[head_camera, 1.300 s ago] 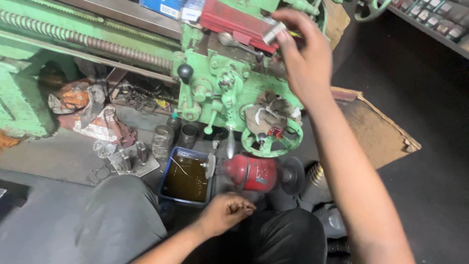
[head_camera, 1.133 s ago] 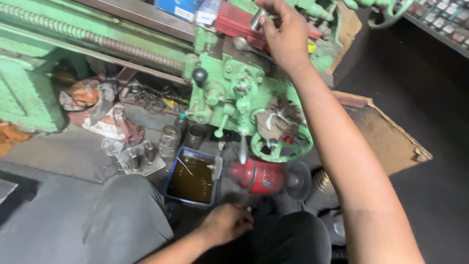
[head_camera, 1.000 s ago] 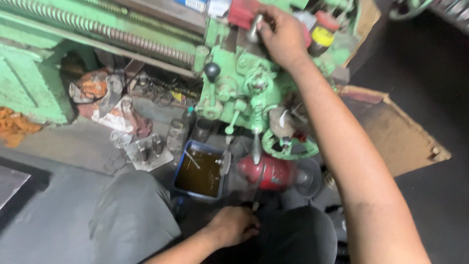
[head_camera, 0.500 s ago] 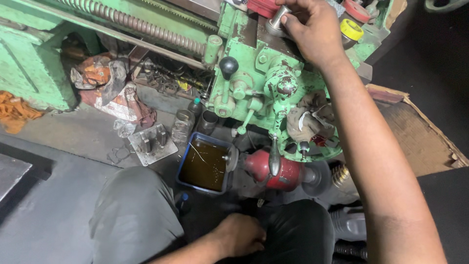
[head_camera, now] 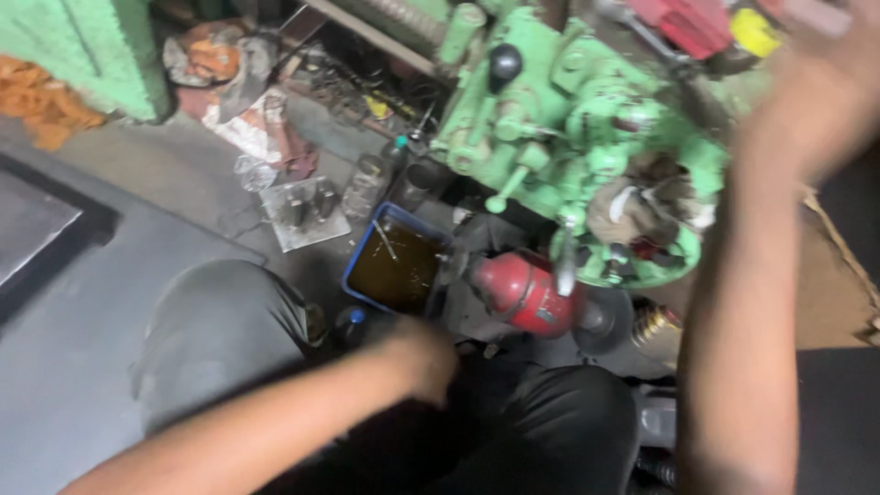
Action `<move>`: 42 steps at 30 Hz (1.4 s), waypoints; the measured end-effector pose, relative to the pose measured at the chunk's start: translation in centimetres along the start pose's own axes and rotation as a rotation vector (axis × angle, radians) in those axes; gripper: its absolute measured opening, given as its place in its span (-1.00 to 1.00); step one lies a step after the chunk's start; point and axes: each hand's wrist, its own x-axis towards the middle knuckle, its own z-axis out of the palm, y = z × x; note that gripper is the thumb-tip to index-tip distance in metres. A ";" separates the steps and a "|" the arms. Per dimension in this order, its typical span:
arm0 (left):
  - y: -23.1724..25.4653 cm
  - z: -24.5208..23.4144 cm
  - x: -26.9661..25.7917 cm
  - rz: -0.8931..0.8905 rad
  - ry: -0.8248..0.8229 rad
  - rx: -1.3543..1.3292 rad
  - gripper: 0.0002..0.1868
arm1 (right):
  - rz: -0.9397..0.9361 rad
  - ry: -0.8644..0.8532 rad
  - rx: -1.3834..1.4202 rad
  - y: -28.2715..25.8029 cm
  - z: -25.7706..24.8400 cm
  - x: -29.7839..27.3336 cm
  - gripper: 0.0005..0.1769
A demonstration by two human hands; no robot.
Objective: The person sits on the floor and uses a bench grinder to smooth and shape a small cylindrical metal part. They hold the part with both hands, rotating it against the spinning grinding wheel to treat different surfaces. The person periodically stops to inspect the part before resuming the grinding process.
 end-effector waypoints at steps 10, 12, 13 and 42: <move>-17.4 -8.6 -6.5 -0.679 0.779 -0.422 -0.59 | 0.289 -1.074 0.087 -8.5 1.3 -34.3 -0.75; -17.7 -8.2 -6.6 -0.655 0.828 -0.450 -0.66 | 0.339 -1.306 -0.121 -7.4 7.0 -36.8 -0.58; -17.6 -8.1 -6.5 -0.634 0.801 -0.439 -0.70 | 0.142 -1.305 -0.090 -7.0 9.9 -38.5 -0.53; -18.0 -6.6 -2.8 -0.435 1.126 -0.353 -0.61 | -0.184 -1.724 -0.766 -2.4 38.5 -43.1 -0.61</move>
